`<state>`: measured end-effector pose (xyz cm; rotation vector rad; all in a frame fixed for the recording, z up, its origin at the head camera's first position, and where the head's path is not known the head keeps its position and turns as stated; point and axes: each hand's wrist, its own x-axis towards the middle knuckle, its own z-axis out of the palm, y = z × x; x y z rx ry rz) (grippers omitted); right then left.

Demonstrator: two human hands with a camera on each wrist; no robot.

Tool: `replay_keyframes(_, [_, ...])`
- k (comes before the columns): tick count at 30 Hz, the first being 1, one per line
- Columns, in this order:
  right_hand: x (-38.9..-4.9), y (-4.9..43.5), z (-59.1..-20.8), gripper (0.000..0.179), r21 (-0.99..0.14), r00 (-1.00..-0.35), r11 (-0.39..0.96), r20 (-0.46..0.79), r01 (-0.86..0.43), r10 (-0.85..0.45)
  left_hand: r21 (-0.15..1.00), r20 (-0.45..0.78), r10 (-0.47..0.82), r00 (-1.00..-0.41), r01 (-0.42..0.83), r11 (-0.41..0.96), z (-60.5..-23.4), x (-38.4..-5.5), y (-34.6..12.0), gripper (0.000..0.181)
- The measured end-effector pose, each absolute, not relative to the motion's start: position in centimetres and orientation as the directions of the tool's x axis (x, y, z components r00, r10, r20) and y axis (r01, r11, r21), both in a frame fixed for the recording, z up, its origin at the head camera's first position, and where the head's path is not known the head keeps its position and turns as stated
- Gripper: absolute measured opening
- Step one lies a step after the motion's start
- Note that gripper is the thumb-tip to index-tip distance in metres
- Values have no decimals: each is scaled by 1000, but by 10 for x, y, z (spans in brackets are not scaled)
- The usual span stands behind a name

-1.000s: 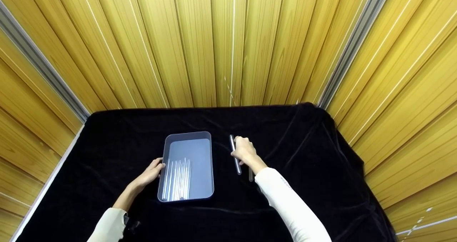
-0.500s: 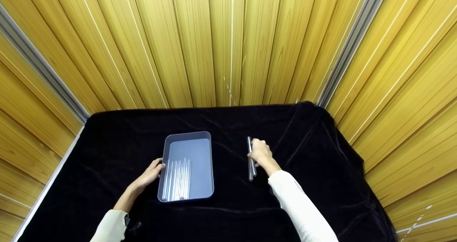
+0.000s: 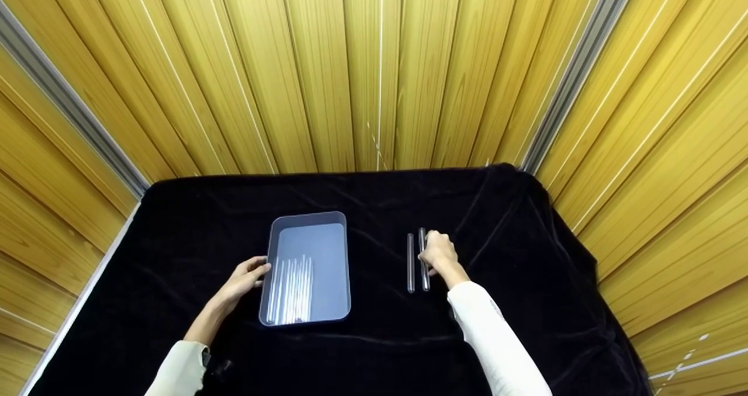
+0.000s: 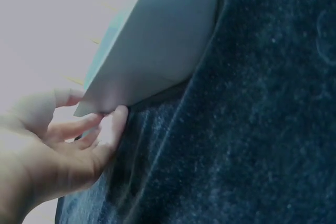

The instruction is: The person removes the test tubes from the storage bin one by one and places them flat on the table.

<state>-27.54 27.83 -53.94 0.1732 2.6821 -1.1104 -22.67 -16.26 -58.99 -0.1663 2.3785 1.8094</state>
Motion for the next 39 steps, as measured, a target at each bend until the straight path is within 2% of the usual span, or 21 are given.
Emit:
replay_keyframes(6, [-274,272,-539,53,-686,-960,698,-279,206,9,972,-201,-9,-980,-200,125,-589,-227,-164,37])
replay_keyframes(16, [-277,276,-551,53,-705,-952,664,-303,249,36,957,-289,55,-956,-290,-15,-597,-229,-174,48])
replay_keyframes(32, [-277,271,-553,51,-767,-925,549,-380,331,27,963,-270,72,-960,-271,6,-602,-229,-175,46])
replay_keyframes(39, [-276,265,-556,51,-759,-925,563,-379,326,23,960,-280,66,-958,-278,27,-603,-228,-175,43])
